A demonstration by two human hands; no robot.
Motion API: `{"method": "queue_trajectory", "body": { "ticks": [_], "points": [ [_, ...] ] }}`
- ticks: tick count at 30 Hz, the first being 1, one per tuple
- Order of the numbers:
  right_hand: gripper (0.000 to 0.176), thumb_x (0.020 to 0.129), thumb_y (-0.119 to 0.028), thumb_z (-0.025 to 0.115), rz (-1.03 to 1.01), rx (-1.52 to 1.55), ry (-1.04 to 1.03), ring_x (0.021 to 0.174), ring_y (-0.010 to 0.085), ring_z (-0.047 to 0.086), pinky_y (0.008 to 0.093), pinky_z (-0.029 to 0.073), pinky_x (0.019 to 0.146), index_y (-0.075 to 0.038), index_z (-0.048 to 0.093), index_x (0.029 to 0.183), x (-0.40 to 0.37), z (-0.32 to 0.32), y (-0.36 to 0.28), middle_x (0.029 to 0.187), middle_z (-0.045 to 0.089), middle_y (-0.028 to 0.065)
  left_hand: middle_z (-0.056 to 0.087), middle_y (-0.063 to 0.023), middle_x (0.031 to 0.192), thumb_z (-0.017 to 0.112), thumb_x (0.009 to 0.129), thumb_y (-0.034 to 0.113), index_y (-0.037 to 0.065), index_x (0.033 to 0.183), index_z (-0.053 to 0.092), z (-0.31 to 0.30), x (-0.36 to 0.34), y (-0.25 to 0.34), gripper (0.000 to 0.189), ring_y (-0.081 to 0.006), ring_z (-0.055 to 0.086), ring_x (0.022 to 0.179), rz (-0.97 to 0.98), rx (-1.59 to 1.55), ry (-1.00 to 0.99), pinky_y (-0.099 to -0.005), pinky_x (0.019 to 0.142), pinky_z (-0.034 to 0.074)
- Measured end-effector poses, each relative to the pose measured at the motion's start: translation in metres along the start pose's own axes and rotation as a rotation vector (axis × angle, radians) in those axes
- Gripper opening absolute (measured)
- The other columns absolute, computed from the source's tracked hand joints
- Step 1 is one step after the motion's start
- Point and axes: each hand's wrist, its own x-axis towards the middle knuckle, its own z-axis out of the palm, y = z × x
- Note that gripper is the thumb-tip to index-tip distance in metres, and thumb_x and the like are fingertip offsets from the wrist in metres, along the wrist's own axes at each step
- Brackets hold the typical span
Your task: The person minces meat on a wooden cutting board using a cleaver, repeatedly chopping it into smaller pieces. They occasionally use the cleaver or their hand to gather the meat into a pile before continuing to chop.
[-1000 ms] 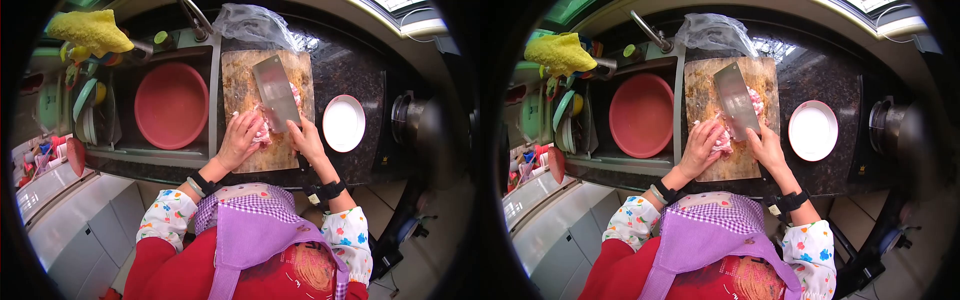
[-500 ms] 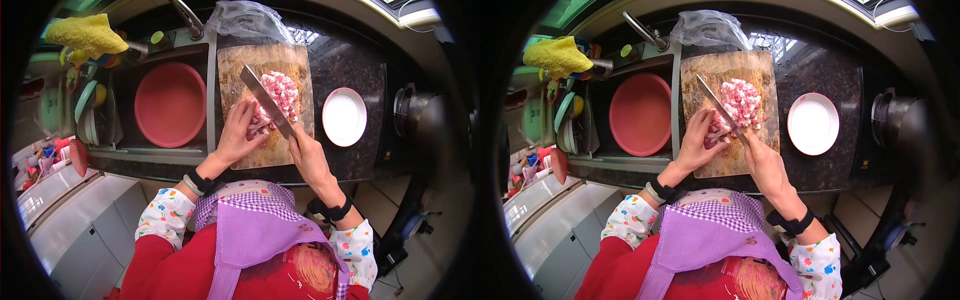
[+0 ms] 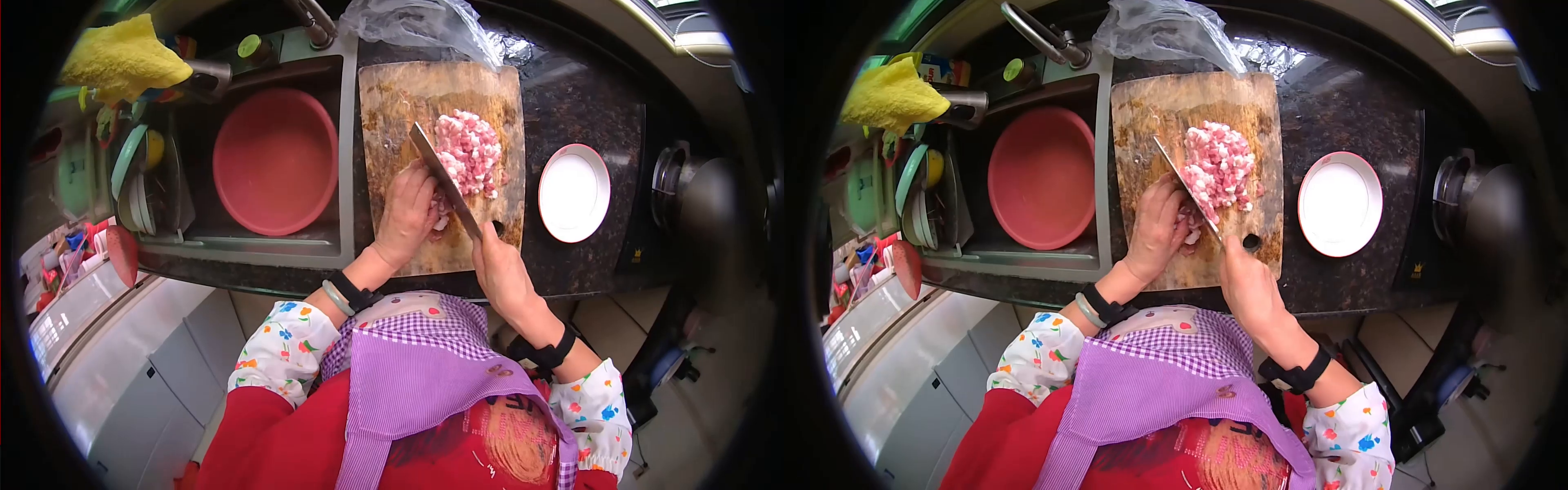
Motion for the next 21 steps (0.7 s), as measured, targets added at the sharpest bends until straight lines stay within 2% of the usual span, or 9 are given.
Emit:
{"method": "queue_trajectory", "body": {
  "ticks": [2, 6, 8, 10, 14, 16, 21],
  "points": [
    [0.011, 0.093, -0.006, 0.049, 0.060, 0.021, 0.035, 0.070, 0.0498, 0.060, 0.0562, 0.047, 0.060, 0.000, 0.044, 0.100, 0.025, 0.011, -0.005, 0.069, 0.059, 0.0277, 0.050, -0.0204, 0.128, 0.068, 0.070, 0.001, -0.004, 0.123, 0.052, 0.003, 0.000, 0.001, 0.055, -0.0393, 0.046, 0.126, 0.010, -0.009, 0.044, -0.0474, 0.107, 0.039],
    [0.012, 0.094, -0.009, 0.049, -0.039, 0.077, 0.162, 0.070, 0.0506, 0.060, 0.0569, 0.045, 0.059, 0.001, 0.045, 0.101, 0.085, 0.026, -0.010, 0.067, 0.059, 0.0292, 0.052, -0.0198, 0.127, 0.069, 0.070, 0.002, -0.005, 0.121, 0.053, -0.001, -0.001, -0.001, 0.053, -0.0388, 0.047, 0.125, 0.078, -0.043, 0.067, -0.0465, 0.108, 0.039],
    [0.012, 0.095, -0.007, 0.052, -0.111, 0.221, 0.274, 0.069, 0.0499, 0.061, 0.0550, 0.046, 0.059, 0.002, 0.047, 0.101, 0.092, 0.025, 0.001, 0.068, 0.059, 0.0296, 0.051, -0.0199, 0.130, 0.070, 0.071, -0.001, -0.003, 0.123, 0.053, -0.008, 0.001, 0.001, 0.055, -0.0395, 0.048, 0.124, 0.064, -0.083, -0.051, -0.0459, 0.107, 0.038],
    [0.013, 0.095, -0.007, 0.054, -0.022, 0.304, 0.204, 0.070, 0.0494, 0.061, 0.0531, 0.045, 0.059, 0.002, 0.048, 0.102, 0.082, 0.010, 0.004, 0.069, 0.058, 0.0301, 0.053, -0.0193, 0.128, 0.072, 0.072, 0.000, -0.002, 0.123, 0.053, -0.021, 0.001, 0.002, 0.055, -0.0391, 0.049, 0.122, 0.083, -0.117, -0.043, -0.0453, 0.108, 0.039],
    [0.013, 0.095, -0.008, 0.053, -0.097, 0.175, 0.231, 0.071, 0.0492, 0.061, 0.0521, 0.044, 0.059, 0.002, 0.047, 0.102, 0.043, -0.008, -0.005, 0.069, 0.057, 0.0306, 0.057, -0.0178, 0.122, 0.072, 0.076, 0.002, -0.001, 0.121, 0.055, -0.036, -0.002, 0.003, 0.048, -0.0383, 0.052, 0.116, 0.037, -0.151, 0.070, -0.0444, 0.102, 0.042],
    [0.014, 0.095, -0.008, 0.053, 0.030, 0.102, 0.077, 0.071, 0.0490, 0.060, 0.0521, 0.044, 0.058, 0.002, 0.047, 0.103, 0.019, -0.020, -0.013, 0.069, 0.057, 0.0311, 0.058, -0.0173, 0.119, 0.072, 0.077, 0.002, -0.001, 0.119, 0.056, -0.031, 0.002, 0.001, 0.046, -0.0381, 0.053, 0.114, 0.009, -0.114, 0.120, -0.0439, 0.100, 0.043],
    [0.016, 0.095, -0.008, 0.051, 0.136, 0.064, -0.092, 0.069, 0.0492, 0.060, 0.0534, 0.043, 0.057, 0.002, 0.045, 0.106, -0.011, -0.025, -0.006, 0.068, 0.056, 0.0310, 0.058, -0.0181, 0.116, 0.068, 0.076, -0.001, -0.002, 0.115, 0.056, -0.006, 0.004, 0.001, 0.040, -0.0384, 0.054, 0.110, -0.080, -0.109, 0.170, -0.0441, 0.096, 0.045]
  ]
}}
